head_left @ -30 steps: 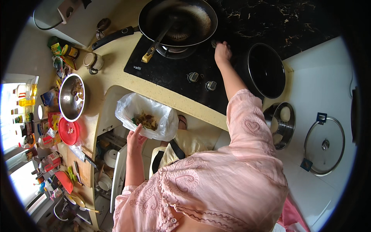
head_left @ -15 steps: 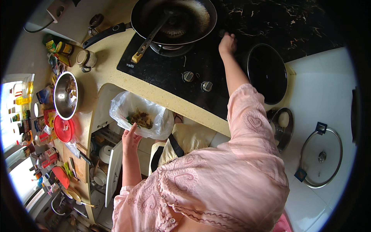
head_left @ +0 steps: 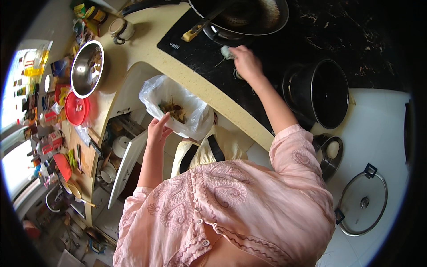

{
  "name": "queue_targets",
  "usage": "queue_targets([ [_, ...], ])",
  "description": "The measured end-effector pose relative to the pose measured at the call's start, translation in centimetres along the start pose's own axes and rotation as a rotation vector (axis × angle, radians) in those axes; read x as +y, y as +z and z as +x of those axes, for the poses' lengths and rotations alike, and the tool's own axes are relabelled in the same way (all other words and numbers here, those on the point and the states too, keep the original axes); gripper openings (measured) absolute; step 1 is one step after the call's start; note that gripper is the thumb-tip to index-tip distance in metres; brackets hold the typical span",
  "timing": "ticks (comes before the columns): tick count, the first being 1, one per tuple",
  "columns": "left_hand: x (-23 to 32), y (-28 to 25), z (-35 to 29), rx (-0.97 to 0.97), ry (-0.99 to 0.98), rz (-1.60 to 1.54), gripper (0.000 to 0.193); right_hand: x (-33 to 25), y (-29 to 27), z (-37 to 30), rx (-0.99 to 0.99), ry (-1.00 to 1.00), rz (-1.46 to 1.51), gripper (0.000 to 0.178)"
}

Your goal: The person washes a wooden spatula and a ladle in the sink, then wipes the stovetop with a cloth. They spray a cleaning agent onto the stovetop and continue wiping the surface and the control knobs.

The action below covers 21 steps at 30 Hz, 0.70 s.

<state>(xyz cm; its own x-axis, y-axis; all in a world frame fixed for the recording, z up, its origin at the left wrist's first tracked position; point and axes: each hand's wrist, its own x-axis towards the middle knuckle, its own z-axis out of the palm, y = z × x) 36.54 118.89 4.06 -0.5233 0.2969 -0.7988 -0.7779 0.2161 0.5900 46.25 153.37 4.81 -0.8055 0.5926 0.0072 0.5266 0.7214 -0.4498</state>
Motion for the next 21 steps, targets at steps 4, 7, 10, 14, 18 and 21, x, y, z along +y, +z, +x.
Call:
queue_targets([
  [4,0.1,0.1,-0.6,-0.013,0.047,-0.018,0.026,1.7,-0.8,1.6,-0.025,0.166,-0.309,0.032],
  [7,0.0,0.1,-0.7,-0.005,0.054,-0.025,0.025,-0.5,0.3,1.0,-0.112,0.044,-0.373,0.024],
  [10,-0.1,0.3,-0.8,-0.009,0.057,-0.031,0.025,-4.3,2.0,-0.2,-0.185,-0.139,-0.350,0.025],
  [14,0.2,0.6,-1.0,-0.013,0.063,-0.039,0.024,-2.7,4.5,0.3,-0.086,0.035,0.030,0.028],
  [18,-0.2,0.1,-0.7,-0.018,0.055,-0.050,0.024,-1.2,0.6,1.4,0.011,0.039,-0.271,0.020],
  [21,0.2,0.2,-0.9,0.017,0.023,-0.003,0.024,-3.9,3.6,-0.4,-0.082,-0.014,-0.237,0.020],
])
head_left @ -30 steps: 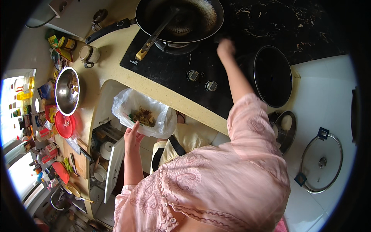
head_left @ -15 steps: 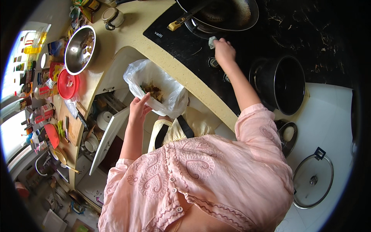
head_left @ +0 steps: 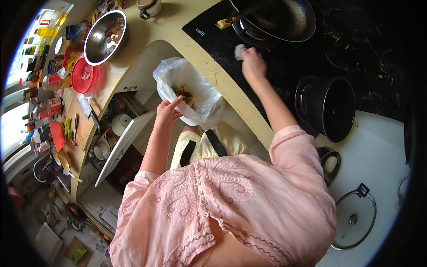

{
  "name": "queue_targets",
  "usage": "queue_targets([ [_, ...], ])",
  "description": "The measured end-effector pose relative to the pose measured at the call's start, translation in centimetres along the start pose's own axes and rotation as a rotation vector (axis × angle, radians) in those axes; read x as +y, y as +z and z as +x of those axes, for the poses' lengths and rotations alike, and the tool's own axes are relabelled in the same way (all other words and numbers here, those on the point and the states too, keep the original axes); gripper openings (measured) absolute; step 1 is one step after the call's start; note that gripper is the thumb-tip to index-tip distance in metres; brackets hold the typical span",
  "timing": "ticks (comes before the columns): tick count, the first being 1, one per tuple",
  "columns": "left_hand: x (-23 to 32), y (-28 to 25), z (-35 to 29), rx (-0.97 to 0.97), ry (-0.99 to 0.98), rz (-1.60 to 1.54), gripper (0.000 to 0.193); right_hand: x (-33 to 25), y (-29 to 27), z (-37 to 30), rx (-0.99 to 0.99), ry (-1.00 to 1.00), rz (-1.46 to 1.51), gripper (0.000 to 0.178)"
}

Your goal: The person washes a wooden spatula and a ladle in the sink, then wipes the stovetop with a cloth. They spray a cleaning agent onto the stovetop and continue wiping the surface and the control knobs.

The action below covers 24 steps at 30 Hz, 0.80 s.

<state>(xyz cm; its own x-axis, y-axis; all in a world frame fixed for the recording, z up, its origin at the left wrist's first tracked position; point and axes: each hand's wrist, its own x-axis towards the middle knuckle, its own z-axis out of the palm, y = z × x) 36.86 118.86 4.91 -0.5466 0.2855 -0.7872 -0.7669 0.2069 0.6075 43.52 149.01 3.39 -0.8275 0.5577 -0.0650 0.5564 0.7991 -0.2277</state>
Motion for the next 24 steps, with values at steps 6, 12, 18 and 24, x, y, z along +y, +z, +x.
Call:
queue_targets([
  [6,0.1,-0.6,0.3,-0.053,0.017,-0.053,0.023,-2.6,-0.3,0.4,0.113,-0.058,0.276,0.024],
  [12,0.7,-0.4,0.4,-0.067,0.028,-0.055,0.022,-3.0,2.4,0.2,0.105,-0.068,0.163,0.030],
  [18,1.0,-0.7,0.4,-0.062,0.012,-0.030,0.023,-4.5,1.2,-1.0,0.052,-0.074,0.381,0.035],
  [24,0.8,-0.8,0.9,-0.092,0.026,-0.054,0.022,-5.0,2.5,-3.0,0.020,-0.103,0.318,0.037],
])
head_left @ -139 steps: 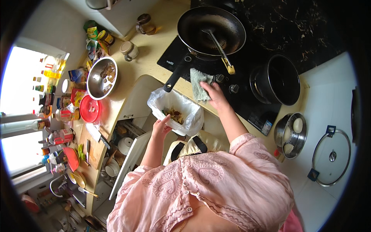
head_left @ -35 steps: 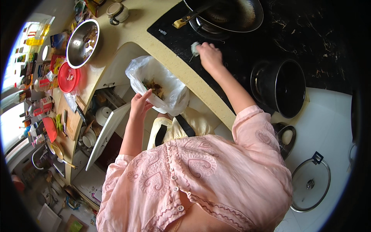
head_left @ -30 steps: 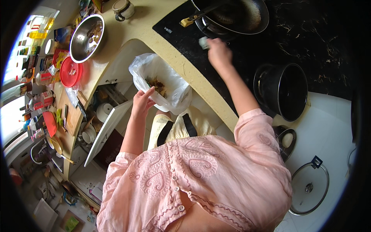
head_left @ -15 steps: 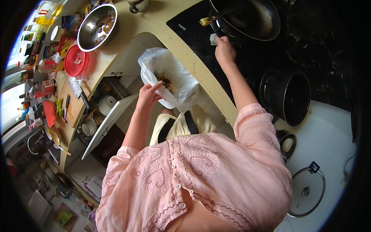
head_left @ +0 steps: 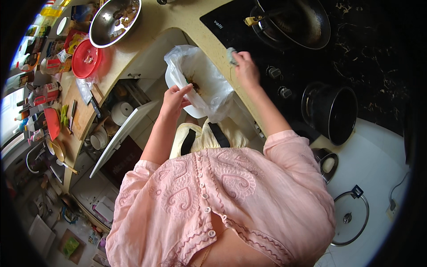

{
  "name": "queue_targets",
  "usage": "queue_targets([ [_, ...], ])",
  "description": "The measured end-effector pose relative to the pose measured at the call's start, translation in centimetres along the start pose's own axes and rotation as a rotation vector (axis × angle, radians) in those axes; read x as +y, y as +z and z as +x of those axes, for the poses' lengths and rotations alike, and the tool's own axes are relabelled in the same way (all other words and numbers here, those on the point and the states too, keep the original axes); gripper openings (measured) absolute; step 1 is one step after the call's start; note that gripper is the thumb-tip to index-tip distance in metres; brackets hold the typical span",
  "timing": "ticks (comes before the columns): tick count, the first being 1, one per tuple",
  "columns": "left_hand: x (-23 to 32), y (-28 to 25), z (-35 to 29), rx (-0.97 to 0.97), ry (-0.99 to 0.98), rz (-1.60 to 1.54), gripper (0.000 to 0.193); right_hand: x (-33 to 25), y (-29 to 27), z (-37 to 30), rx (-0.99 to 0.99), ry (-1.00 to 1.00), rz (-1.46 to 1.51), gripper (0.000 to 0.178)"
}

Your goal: The person washes a wooden spatula and a ladle in the sink, then wipes the stovetop with a cloth. They spray a cleaning agent onto the stovetop and continue wiping the surface and the control knobs.

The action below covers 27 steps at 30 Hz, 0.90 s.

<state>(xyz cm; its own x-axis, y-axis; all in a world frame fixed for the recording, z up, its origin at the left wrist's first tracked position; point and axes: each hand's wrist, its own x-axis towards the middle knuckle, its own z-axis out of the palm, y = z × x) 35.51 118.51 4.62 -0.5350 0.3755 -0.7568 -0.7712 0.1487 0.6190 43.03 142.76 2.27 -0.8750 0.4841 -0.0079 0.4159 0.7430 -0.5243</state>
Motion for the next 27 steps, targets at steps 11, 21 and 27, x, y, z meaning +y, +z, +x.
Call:
queue_targets([
  [11,-0.3,-0.4,1.2,-0.024,-0.019,0.032,0.026,-0.3,-1.0,-2.1,0.046,0.084,0.010,0.034],
  [21,-0.6,-0.3,1.1,0.001,-0.024,0.082,0.027,-3.8,3.0,-3.9,0.058,-0.014,0.263,0.038],
  [27,-0.4,-0.5,1.2,-0.020,-0.006,0.046,0.026,-1.8,1.3,0.2,0.060,0.026,0.080,0.036],
])
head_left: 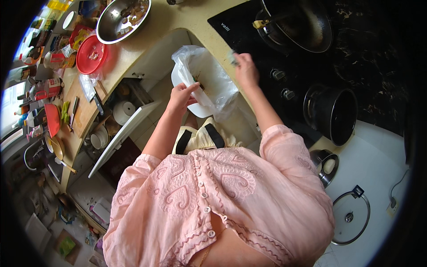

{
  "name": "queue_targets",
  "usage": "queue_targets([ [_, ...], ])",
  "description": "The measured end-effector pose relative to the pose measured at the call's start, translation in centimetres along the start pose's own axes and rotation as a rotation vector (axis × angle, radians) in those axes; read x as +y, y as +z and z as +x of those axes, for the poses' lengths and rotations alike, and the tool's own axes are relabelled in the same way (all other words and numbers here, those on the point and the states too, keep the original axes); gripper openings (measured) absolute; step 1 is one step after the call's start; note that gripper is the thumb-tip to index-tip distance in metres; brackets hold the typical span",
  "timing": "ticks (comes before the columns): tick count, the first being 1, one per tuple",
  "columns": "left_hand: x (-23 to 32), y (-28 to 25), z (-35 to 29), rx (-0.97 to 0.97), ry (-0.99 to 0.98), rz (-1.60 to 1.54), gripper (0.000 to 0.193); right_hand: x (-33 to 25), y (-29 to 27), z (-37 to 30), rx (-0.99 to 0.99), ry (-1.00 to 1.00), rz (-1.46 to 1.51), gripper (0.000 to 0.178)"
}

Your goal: The person washes a wooden spatula and a ladle in the sink, then wipes the stovetop with a cloth. They spray a cleaning agent onto the stovetop and continue wiping the surface and the control knobs.

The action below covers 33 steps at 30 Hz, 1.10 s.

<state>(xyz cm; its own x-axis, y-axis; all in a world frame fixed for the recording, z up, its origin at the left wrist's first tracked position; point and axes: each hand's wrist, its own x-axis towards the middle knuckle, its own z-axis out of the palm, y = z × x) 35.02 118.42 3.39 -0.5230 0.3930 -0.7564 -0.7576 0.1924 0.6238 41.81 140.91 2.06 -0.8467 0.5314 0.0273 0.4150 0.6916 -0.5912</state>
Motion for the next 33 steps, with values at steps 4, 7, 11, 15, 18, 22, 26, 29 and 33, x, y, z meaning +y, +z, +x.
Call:
queue_targets([
  [4,0.1,-0.3,0.2,0.031,-0.015,0.009,0.026,-1.6,1.1,-0.5,-0.113,-0.113,0.131,0.040],
  [7,0.3,-0.7,0.2,0.042,0.000,-0.017,0.025,-0.9,-0.5,2.1,0.103,-0.157,0.144,0.038],
  [11,0.8,-0.9,0.9,0.053,0.009,-0.013,0.024,4.6,-2.3,7.0,0.275,0.069,-0.210,0.026],
  [15,1.4,-0.3,0.7,0.030,0.041,-0.021,0.025,5.2,0.6,7.1,0.149,0.303,0.092,0.025],
  [18,1.2,-0.5,0.8,0.049,0.015,-0.005,0.025,0.8,1.8,2.5,-0.064,-0.123,0.044,0.033],
  [22,1.4,-0.4,0.9,0.044,0.004,0.007,0.025,-0.6,0.5,3.0,0.026,-0.188,0.116,0.036],
  [26,1.6,-0.3,0.6,0.029,0.001,0.003,0.025,3.2,-0.3,7.1,0.205,-0.004,-0.229,0.025],
  [29,1.6,-0.4,0.8,0.020,-0.008,-0.017,0.025,1.2,2.0,4.7,-0.061,0.046,-0.060,0.022],
  [33,1.1,-1.0,1.3,0.034,-0.015,-0.010,0.025,-2.9,0.9,3.3,-0.124,-0.150,0.008,0.037],
])
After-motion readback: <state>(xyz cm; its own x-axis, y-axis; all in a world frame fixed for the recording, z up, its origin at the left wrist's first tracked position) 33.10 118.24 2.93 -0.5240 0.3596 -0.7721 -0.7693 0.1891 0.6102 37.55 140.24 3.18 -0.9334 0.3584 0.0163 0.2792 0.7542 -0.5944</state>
